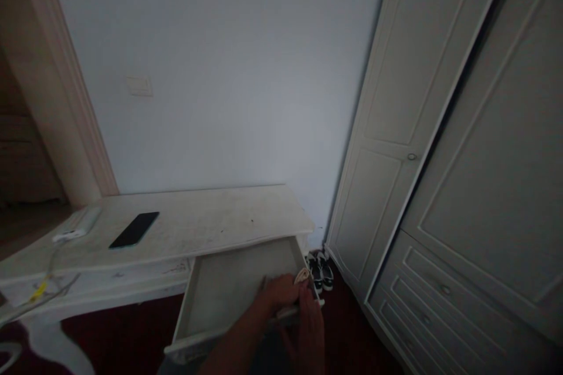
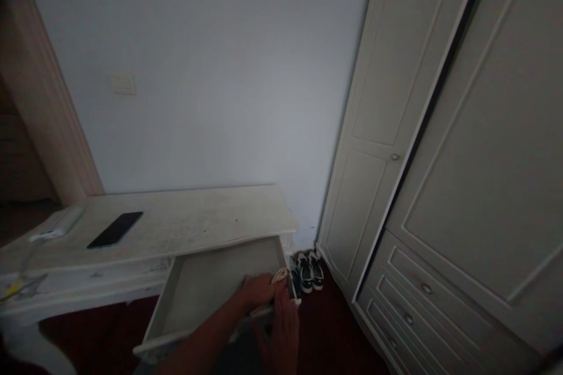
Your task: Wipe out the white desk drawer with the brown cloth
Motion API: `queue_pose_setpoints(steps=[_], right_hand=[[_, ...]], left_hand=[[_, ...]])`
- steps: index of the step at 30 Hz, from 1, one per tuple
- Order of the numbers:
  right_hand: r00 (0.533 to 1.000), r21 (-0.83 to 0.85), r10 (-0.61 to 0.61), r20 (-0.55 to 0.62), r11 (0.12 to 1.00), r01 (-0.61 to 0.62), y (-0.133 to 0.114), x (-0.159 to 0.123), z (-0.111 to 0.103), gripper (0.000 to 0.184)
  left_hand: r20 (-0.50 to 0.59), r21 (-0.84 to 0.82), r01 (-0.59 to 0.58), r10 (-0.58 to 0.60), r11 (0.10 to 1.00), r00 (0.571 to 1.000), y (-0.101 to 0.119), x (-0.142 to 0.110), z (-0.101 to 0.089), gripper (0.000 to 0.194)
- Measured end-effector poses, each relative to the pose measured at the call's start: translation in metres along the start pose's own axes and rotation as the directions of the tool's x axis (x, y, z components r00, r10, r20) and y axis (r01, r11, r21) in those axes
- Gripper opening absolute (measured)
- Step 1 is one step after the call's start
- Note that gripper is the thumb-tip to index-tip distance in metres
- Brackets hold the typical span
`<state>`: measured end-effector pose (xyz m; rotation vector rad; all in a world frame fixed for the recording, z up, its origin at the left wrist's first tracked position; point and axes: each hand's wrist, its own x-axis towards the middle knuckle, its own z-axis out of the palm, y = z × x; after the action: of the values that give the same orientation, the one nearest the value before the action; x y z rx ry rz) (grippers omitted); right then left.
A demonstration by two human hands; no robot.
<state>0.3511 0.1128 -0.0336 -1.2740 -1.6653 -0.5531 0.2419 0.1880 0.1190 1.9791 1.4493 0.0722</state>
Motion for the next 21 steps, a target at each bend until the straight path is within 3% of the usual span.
queue_pose_setpoints(steps=[7,12,18,21], right_hand=[[0.988,-0.157,-0.155,-0.013,0.976,0.151,0.002,-0.024,0.004,0.084],[0.985,-0.175,-0.175,-0.014,0.970,0.170,0.002,-0.036,0.007,0.085],[0.991,-0.123,-0.123,0.048,0.984,0.128,0.010,-0.031,0.005,0.082],[0.988,-0.120,-0.133,0.074,0.983,0.141,0.019,-0.023,0.003,0.080]], left_hand=[[0.084,0.021,-0.134,0.132,0.991,0.988,-0.025,-0.030,-0.006,0.045],[0.021,0.077,-0.187,0.186,0.979,0.982,-0.043,-0.064,-0.014,0.053],[-0.118,0.224,-0.053,0.081,0.973,0.990,-0.080,-0.115,-0.026,0.047],[-0.190,0.213,0.018,0.024,0.977,0.981,-0.091,-0.139,-0.029,0.049]])
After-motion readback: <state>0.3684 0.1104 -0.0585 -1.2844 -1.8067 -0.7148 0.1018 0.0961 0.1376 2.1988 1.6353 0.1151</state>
